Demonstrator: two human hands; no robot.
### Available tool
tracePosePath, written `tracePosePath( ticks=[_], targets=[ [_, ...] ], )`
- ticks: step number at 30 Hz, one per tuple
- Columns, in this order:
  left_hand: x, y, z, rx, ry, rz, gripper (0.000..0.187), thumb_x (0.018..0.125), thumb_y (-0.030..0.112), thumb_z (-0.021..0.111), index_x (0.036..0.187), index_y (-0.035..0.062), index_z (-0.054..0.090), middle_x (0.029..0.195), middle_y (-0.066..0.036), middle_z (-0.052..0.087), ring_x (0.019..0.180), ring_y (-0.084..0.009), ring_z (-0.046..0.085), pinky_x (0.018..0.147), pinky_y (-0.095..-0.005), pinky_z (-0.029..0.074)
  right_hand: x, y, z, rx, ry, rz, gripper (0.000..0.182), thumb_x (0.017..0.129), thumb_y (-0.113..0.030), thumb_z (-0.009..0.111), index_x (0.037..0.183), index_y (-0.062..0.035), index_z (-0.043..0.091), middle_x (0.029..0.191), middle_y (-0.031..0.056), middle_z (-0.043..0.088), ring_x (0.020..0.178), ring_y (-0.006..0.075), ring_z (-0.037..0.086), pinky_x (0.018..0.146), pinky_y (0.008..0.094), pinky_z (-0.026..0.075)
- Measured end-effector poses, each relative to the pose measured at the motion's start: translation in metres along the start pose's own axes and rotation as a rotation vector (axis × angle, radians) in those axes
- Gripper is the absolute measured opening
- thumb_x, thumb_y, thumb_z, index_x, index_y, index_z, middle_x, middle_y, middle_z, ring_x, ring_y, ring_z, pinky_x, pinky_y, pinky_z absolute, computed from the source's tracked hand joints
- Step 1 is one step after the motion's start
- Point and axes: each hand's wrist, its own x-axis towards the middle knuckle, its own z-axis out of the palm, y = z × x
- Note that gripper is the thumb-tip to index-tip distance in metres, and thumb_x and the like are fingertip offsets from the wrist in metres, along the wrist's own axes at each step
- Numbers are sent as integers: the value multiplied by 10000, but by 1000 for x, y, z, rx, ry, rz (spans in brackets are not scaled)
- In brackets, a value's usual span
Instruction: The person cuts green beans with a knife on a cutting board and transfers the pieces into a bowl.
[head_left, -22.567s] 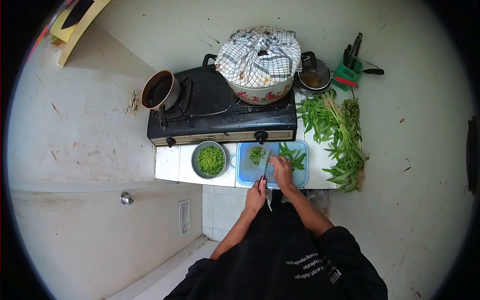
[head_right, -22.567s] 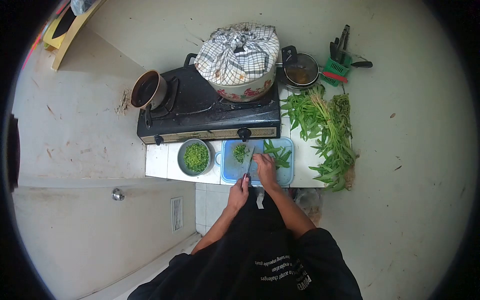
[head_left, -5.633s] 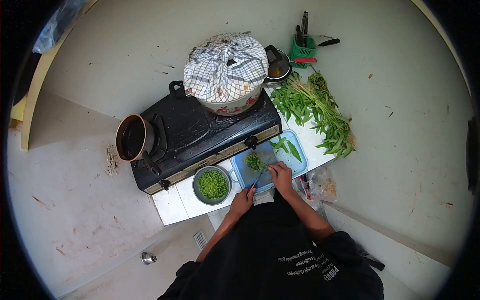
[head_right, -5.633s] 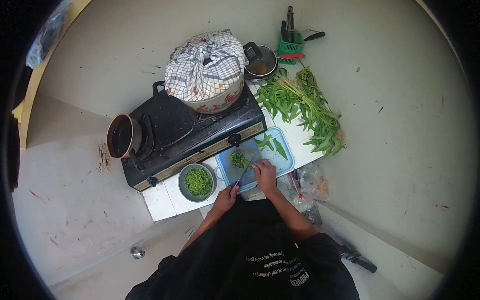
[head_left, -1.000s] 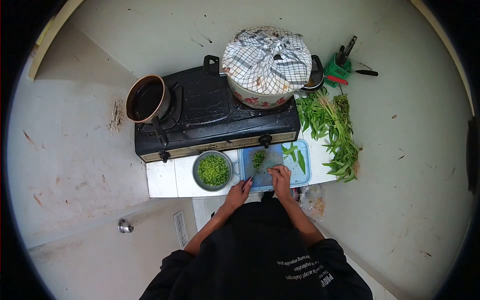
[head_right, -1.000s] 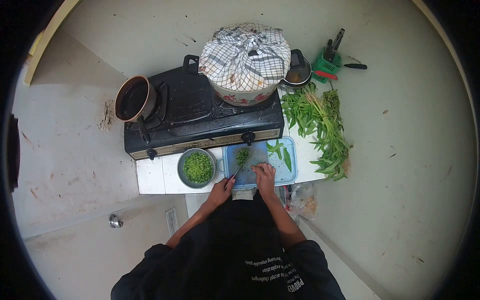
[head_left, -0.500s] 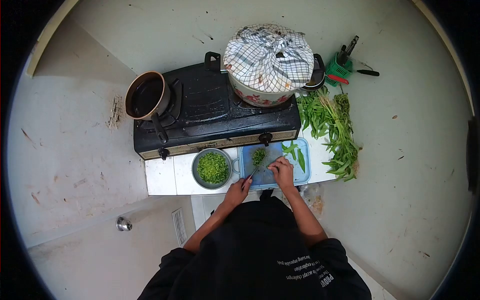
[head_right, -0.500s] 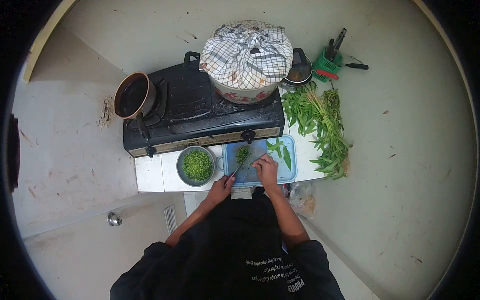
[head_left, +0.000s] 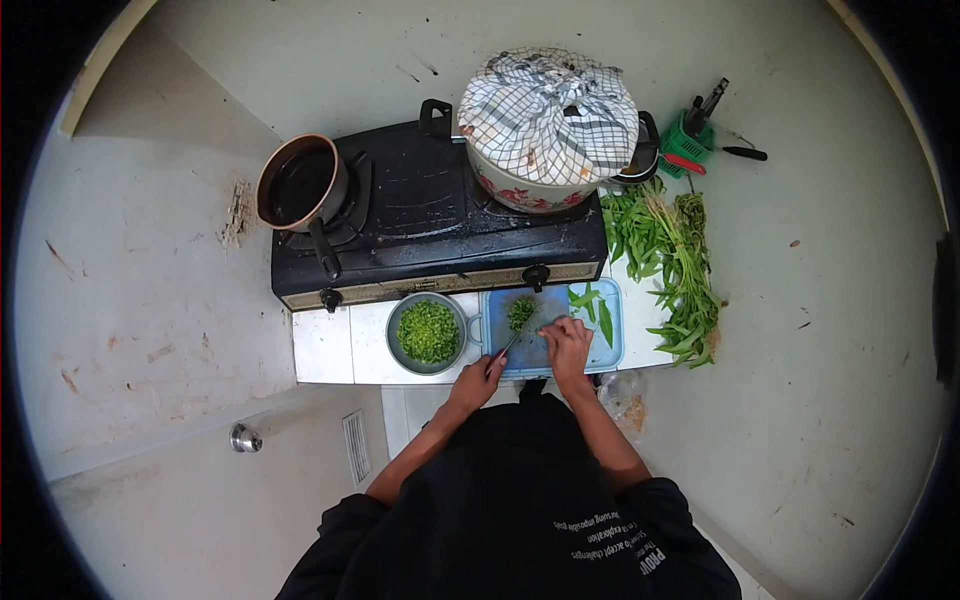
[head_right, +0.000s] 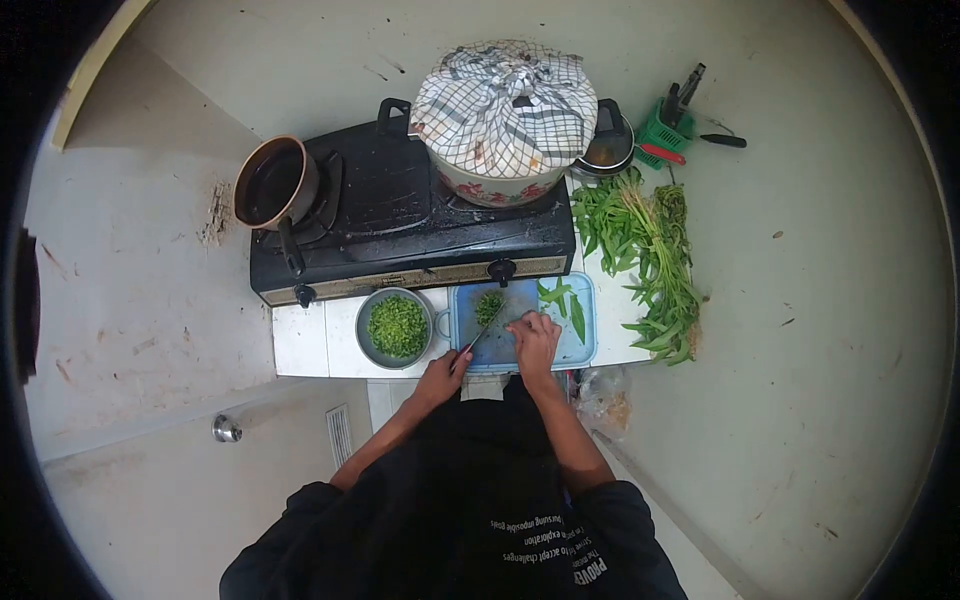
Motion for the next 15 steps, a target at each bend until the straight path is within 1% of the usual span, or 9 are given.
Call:
tracePosePath(
  ticks=[2,5,8,11,13,15],
  targets=[
    [-2,4,0,-1,11,-9,460,1004,457,504,996,13,624,798,-287,665,804,-495,653,719,-556,511,-5,2,4,-25,31,-83,119,778,-45,701,867,-110,747,915,20,617,973,215,574,829,398,365],
    [-7,11,5,-21,28,-24,450,1004,451,508,1000,15,622,796,-290,664,802,-494,652,705,-563,510,-13,7,6,-130,-12,-171,237,748,-70,714,982,-106,725,990,26,593,1012,225,562,885,423,377],
    [-13,17,12,-54,42,-35,445,1004,445,510,1003,14,619,784,-294,658,791,-501,646,690,-566,509,-22,14,13,-121,10,-186,326,766,-36,675,1081,-106,727,997,38,616,988,226,570,890,424,371],
    [-18,25,23,-95,74,-57,439,1005,436,513,1006,9,615,765,-294,652,778,-507,640,674,-564,508,-21,17,5,-101,22,-243,392,760,-19,664,1142,-94,706,1042,54,610,997,229,567,908,423,376],
    [-25,32,30,-134,124,-58,436,1006,427,515,1006,1,611,753,-294,648,771,-508,638,665,-562,508,-18,24,6,-70,-45,-251,407,763,-4,655,1159,-93,697,1049,56,604,1002,230,565,908,418,380],
    [-30,40,36,-109,141,-88,431,1010,415,513,1010,-6,605,755,-299,646,767,-505,639,649,-561,505,-16,29,6,-50,-92,-260,419,763,9,647,1167,-92,690,1046,58,599,1004,231,564,906,414,384]
  ],
)
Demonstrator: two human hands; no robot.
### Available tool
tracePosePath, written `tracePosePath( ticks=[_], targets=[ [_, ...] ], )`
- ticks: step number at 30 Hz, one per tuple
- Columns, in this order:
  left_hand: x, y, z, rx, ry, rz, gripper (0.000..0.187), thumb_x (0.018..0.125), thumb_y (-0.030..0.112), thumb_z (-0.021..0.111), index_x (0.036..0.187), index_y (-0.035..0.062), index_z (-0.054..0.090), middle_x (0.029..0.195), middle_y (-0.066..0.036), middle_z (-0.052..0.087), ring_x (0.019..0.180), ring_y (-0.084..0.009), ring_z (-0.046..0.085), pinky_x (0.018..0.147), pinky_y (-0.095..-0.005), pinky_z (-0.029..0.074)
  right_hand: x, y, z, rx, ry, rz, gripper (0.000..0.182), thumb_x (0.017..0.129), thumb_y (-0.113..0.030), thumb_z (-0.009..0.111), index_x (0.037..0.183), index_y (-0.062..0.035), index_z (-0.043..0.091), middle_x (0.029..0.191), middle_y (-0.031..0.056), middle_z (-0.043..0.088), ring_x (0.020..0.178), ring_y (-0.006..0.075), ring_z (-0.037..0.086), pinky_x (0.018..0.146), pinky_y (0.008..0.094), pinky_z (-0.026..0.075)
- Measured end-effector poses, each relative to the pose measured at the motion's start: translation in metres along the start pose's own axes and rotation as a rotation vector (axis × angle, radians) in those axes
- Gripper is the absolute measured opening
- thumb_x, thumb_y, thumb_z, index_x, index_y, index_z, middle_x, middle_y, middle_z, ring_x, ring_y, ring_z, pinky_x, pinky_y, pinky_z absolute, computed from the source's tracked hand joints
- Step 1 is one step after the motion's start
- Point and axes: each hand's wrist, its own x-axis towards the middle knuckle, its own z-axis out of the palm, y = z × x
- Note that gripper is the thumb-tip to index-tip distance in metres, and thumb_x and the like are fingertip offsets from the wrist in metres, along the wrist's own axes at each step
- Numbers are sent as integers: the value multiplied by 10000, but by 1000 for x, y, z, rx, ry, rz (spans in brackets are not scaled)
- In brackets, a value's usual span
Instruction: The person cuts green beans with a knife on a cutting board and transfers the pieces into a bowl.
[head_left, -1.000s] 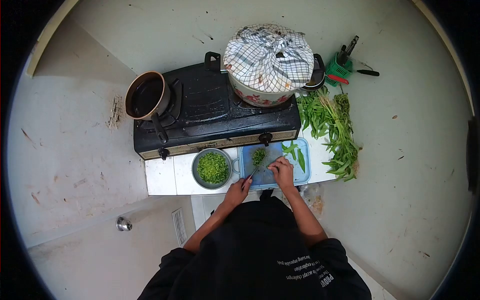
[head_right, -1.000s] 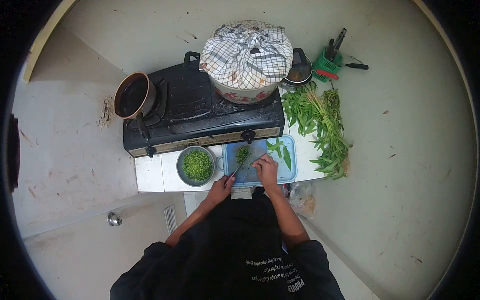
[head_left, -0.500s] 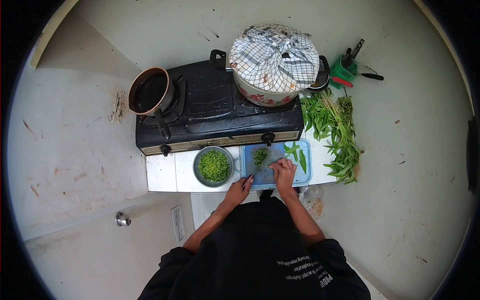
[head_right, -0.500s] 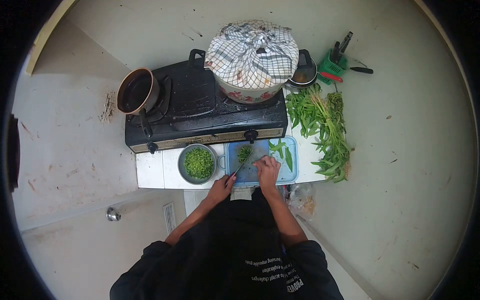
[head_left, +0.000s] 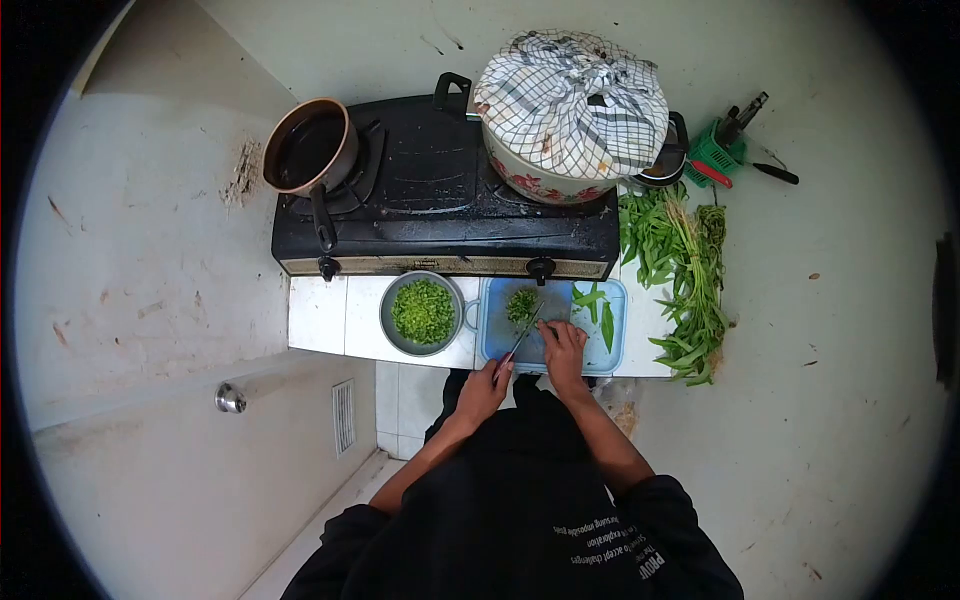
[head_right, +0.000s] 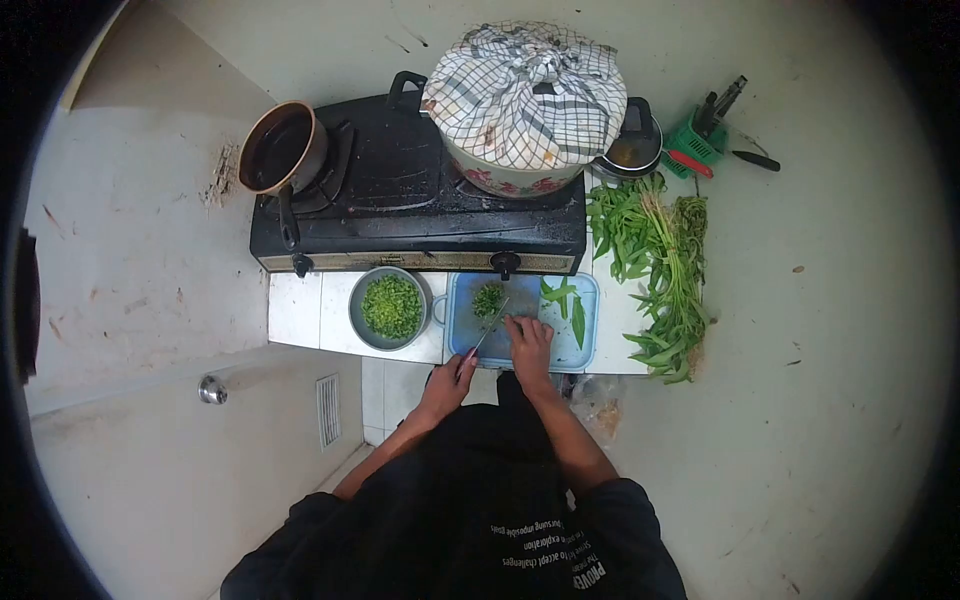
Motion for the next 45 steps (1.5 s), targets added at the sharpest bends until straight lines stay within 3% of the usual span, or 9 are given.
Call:
tracePosePath(
  ticks=[5,14,17,20,25,35,45],
  targets=[
    [-11,8,25,-14,65,-38,408,1019,384,505,1030,-16,587,750,-310,639,749,-508,634,616,-567,494,3,5,1,13,-30,-38,429,743,19,646,1157,-87,684,1003,56,587,995,233,561,891,407,389],
    [-25,21,55,-19,146,-105,358,1018,332,523,978,-23,550,738,-322,622,751,-515,623,600,-575,478,8,12,-3,33,-69,-106,248,727,12,652,962,-69,657,986,49,581,983,248,557,884,422,385],
    [-25,18,58,6,162,-84,364,1019,352,509,974,-8,543,720,-316,628,712,-518,627,591,-592,491,12,9,-9,47,-79,-103,245,740,11,649,971,-72,658,983,49,585,987,248,557,881,422,387],
    [-23,18,59,45,172,-77,361,1023,351,493,981,-4,542,708,-314,628,702,-517,630,583,-596,494,8,15,1,43,-55,-129,343,672,17,673,1004,-65,647,1000,60,560,989,258,548,881,440,392],
    [-16,32,62,233,184,-150,380,1027,367,475,996,-5,543,697,-324,625,682,-523,629,582,-606,496,10,14,-1,56,-46,-95,344,690,17,669,1023,-71,666,1009,47,581,995,248,560,873,429,396],
    [-6,27,56,51,221,-121,395,1026,365,473,995,-18,563,723,-332,622,712,-539,613,610,-609,480,8,20,6,268,66,-9,303,751,13,657,1034,-85,707,960,48,598,944,251,581,832,408,409],
    [-11,30,66,89,211,-126,392,1022,355,493,1007,-28,576,709,-341,610,733,-536,618,623,-621,480,8,15,0,147,-18,-25,271,754,38,640,1000,-59,695,995,80,597,961,279,579,830,413,425]
  ],
)
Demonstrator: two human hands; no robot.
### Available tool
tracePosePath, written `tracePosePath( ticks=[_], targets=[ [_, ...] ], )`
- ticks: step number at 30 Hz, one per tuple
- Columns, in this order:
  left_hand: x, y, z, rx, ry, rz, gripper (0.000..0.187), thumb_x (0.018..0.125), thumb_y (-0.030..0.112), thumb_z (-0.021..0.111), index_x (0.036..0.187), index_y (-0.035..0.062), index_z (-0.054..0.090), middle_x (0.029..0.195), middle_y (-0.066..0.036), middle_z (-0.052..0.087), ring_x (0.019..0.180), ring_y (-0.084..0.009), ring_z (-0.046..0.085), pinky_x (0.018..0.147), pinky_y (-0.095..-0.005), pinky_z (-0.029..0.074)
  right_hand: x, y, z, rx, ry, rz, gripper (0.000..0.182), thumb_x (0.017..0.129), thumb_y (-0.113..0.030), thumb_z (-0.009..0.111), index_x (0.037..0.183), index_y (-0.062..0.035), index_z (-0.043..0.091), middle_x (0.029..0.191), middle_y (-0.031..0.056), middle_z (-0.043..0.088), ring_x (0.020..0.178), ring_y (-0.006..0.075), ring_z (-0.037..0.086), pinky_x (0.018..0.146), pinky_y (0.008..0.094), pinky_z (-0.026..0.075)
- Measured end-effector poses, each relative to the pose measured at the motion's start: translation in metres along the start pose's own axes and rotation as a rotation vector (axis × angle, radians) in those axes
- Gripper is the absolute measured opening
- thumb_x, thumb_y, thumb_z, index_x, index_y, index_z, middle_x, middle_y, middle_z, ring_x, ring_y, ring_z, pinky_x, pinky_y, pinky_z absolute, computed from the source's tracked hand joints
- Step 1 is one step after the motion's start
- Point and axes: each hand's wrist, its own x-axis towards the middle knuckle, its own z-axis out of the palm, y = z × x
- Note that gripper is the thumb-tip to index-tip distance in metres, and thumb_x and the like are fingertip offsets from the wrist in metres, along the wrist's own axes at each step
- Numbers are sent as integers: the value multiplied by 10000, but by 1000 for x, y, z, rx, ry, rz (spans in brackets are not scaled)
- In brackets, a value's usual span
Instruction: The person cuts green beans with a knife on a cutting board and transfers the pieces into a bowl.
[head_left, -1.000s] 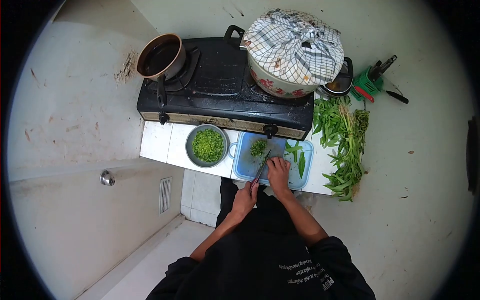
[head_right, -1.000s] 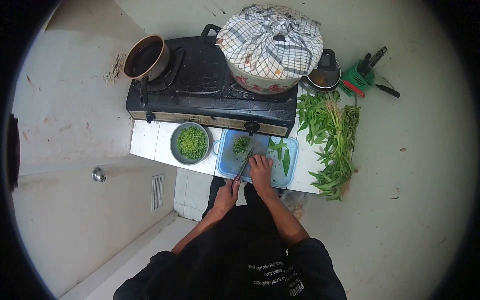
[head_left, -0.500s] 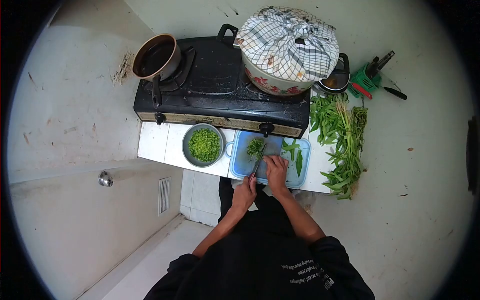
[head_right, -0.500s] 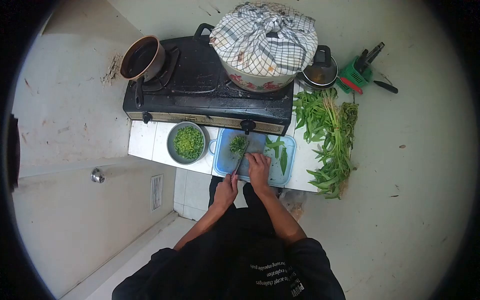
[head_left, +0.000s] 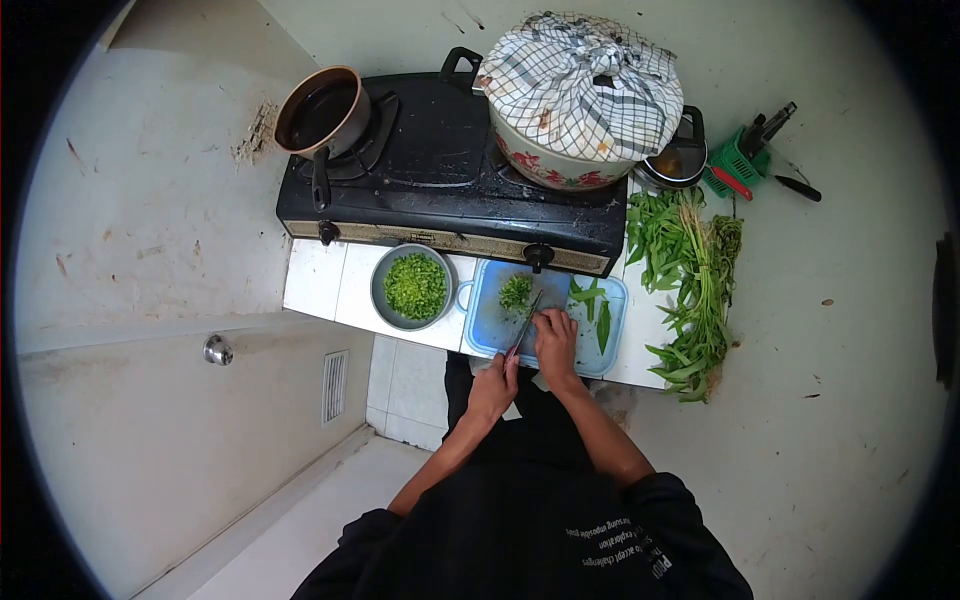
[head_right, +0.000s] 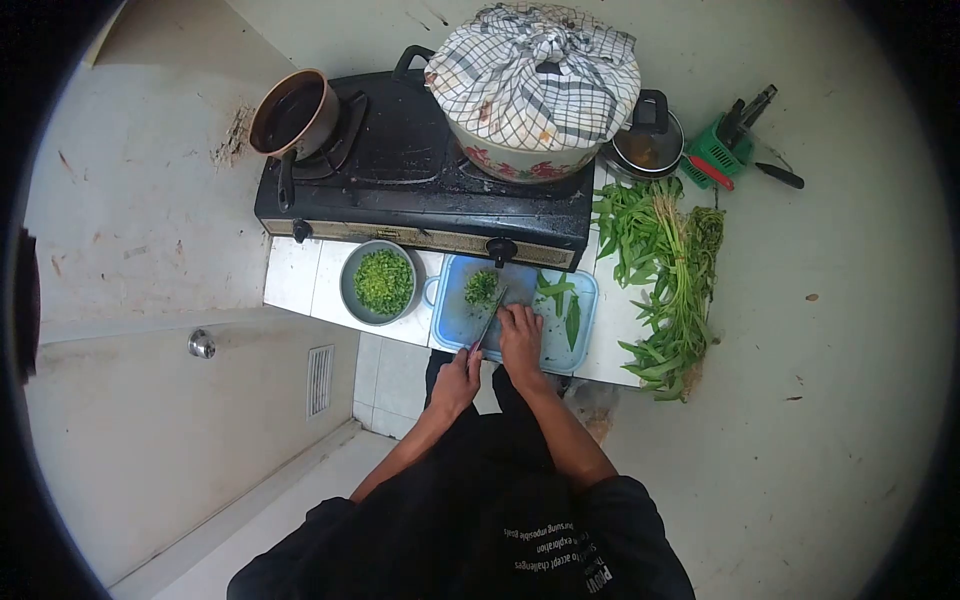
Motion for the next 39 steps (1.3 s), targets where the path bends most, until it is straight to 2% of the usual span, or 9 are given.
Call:
tracePosePath(
  ticks=[4,8,11,14,17,23,32,39],
  targets=[
    [7,-5,14,71,38,14,390,1020,356,494,1012,-24,578,721,-337,620,721,-537,619,631,-626,489,-3,0,-1,14,10,-19,310,755,49,632,1038,-59,699,1011,89,592,966,285,576,831,418,428],
    [17,-3,16,0,61,-22,390,1019,353,496,1025,-28,578,735,-336,625,728,-536,619,641,-624,485,-2,4,1,67,35,-19,347,753,66,619,1065,-59,710,1004,93,591,958,285,575,832,420,432],
    [13,0,4,-62,47,-7,385,1021,341,493,1030,-33,583,744,-339,624,744,-536,618,650,-620,483,-3,11,1,94,-48,19,470,675,83,638,1118,-64,693,1022,84,572,1011,277,562,841,436,424],
    [6,-2,4,-71,21,13,382,1023,332,490,1033,-37,588,757,-342,623,764,-537,617,661,-614,485,-4,8,2,76,-33,22,456,666,79,638,1099,-52,695,990,80,562,991,277,559,840,440,425],
    [1,-1,9,-41,13,2,378,1024,328,490,1037,-37,590,771,-343,625,782,-536,617,672,-612,488,-1,3,-1,68,7,26,328,738,63,619,1035,-43,708,934,103,566,936,304,567,824,430,437],
    [3,-4,13,-30,-11,-22,386,1022,344,487,1047,-29,587,788,-340,632,796,-536,619,689,-620,491,0,0,1,62,14,25,240,752,61,613,965,-19,687,919,103,554,918,309,559,824,428,437],
    [15,0,10,1,28,-68,410,1025,373,468,1065,-19,577,784,-335,636,820,-538,621,720,-617,491,0,6,1,148,41,68,246,800,30,643,1002,-78,734,869,68,613,867,289,598,804,411,435],
    [4,4,6,-32,-34,-29,407,1027,369,465,1065,-19,583,802,-342,635,829,-536,623,723,-616,486,0,5,-1,144,45,85,199,801,38,649,960,-56,722,874,81,616,863,296,606,789,412,442]
  ],
)
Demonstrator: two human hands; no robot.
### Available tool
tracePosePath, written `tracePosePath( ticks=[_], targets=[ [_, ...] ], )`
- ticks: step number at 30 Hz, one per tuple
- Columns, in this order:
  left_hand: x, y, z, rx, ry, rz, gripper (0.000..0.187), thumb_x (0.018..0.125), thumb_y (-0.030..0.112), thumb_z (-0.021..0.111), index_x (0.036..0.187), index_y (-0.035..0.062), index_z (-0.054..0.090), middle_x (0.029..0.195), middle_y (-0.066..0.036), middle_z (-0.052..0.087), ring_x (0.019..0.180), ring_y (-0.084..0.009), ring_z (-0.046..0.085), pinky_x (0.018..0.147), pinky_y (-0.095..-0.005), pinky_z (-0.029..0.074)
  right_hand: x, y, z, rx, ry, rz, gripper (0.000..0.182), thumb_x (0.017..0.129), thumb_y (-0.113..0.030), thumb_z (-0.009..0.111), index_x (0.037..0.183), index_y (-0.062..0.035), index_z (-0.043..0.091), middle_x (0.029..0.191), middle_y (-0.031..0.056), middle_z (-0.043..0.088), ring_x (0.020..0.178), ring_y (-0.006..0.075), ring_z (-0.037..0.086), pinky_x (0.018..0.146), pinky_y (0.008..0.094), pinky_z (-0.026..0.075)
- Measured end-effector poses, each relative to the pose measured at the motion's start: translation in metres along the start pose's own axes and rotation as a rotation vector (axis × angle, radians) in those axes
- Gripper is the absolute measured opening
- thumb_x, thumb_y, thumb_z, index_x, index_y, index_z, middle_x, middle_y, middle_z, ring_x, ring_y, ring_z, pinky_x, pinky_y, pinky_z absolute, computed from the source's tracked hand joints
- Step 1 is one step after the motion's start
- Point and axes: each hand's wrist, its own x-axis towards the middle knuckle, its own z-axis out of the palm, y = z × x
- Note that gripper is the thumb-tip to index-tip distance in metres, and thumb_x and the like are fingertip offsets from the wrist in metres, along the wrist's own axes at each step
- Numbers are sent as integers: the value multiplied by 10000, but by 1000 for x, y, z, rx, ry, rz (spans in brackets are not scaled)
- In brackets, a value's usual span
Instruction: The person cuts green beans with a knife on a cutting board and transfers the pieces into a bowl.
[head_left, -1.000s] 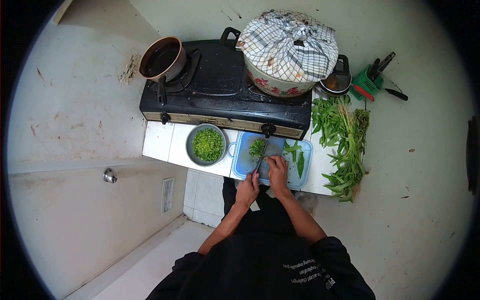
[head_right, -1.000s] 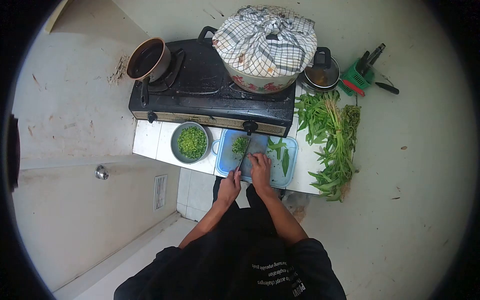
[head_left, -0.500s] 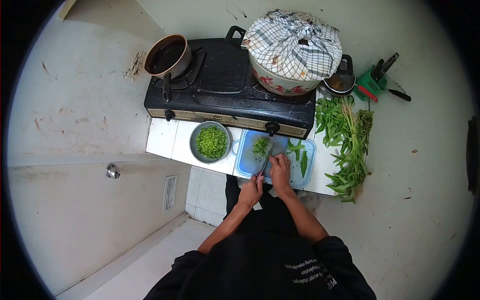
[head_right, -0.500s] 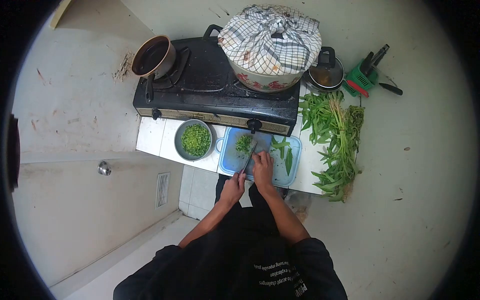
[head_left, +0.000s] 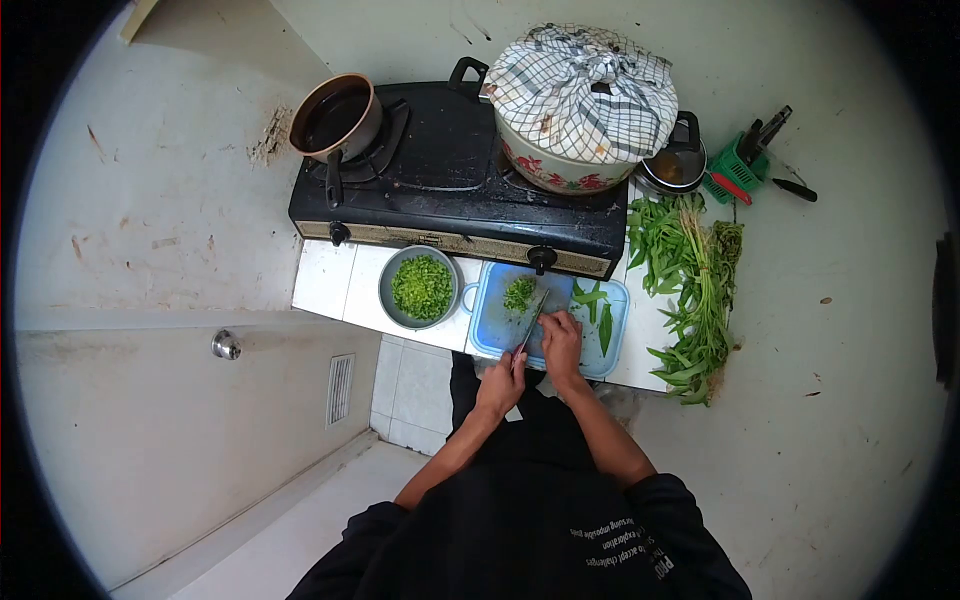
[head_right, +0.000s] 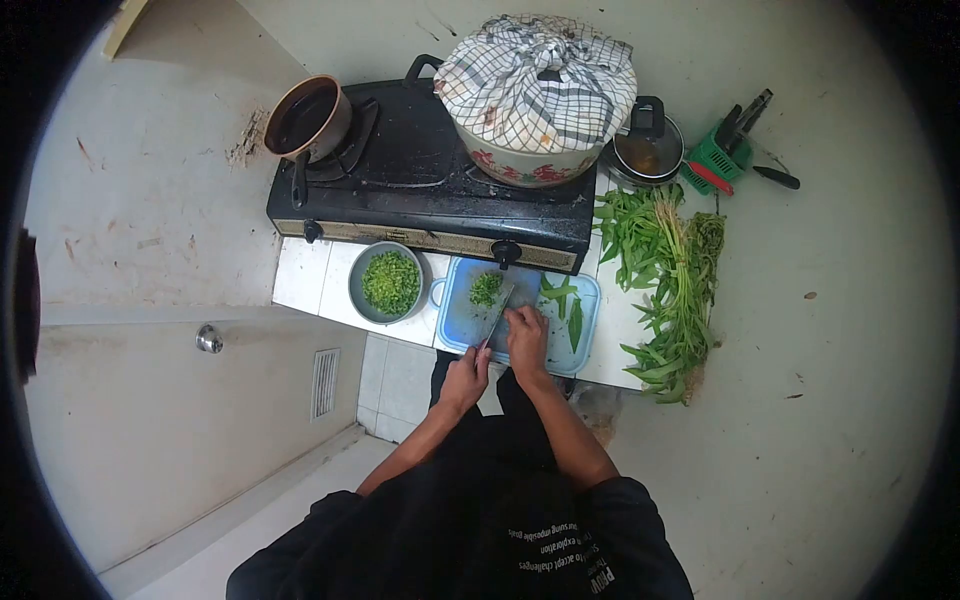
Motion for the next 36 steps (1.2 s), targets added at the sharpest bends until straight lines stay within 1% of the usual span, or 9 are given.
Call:
tracePosePath(
  ticks=[7,10,13,16,23,25,28,32,36],
  targets=[
    [11,-1,10,37,37,-6,407,1028,365,463,1074,-18,594,798,-341,636,813,-531,628,710,-608,491,-1,-3,0,-11,20,-47,215,800,37,642,984,-45,719,920,94,614,905,298,598,789,421,450],
    [15,2,7,3,108,2,414,1028,367,464,1066,-24,593,793,-342,635,808,-532,629,703,-603,494,0,-2,-3,-17,8,-56,245,790,38,638,1005,-46,720,945,93,618,931,293,594,802,418,453],
    [14,0,3,-47,69,4,420,1028,370,463,1060,-28,593,793,-345,633,810,-534,625,701,-603,493,1,0,-4,-8,-7,-31,246,786,36,630,1000,-47,721,961,91,622,940,295,592,816,412,455],
    [5,1,2,-54,24,-8,411,1028,385,458,1051,-6,581,819,-363,631,832,-555,613,745,-626,477,1,2,0,-8,-2,-21,228,792,33,618,981,-46,720,964,89,625,942,301,591,834,411,457],
    [9,-8,15,-27,54,19,414,1026,378,467,1039,-20,582,814,-357,630,827,-553,611,734,-619,480,3,2,1,-20,-14,-11,174,809,21,617,936,-37,720,939,97,627,943,304,595,853,421,461],
    [15,-7,18,-9,102,54,422,1029,367,461,1024,-36,588,805,-340,634,810,-542,615,707,-606,483,3,1,1,31,-11,18,167,813,18,617,929,-37,723,928,100,629,940,306,594,852,421,461],
    [16,-1,16,-40,106,8,427,1030,367,461,1020,-41,587,804,-345,630,816,-541,614,706,-600,480,6,0,-2,74,1,52,163,816,19,621,926,-37,727,919,106,632,930,311,593,850,423,461],
    [4,4,8,-54,29,-15,440,1030,369,461,1041,-51,589,808,-354,626,828,-540,614,714,-598,479,7,-3,-4,63,-6,53,145,814,25,634,913,-33,723,910,109,630,906,319,591,837,429,462],
    [-5,10,5,-47,8,-27,441,1030,368,460,1061,-51,593,812,-353,627,837,-539,614,721,-598,481,7,-5,-5,48,3,35,123,807,31,644,891,-27,714,897,114,625,890,325,590,816,434,465]
  ],
)
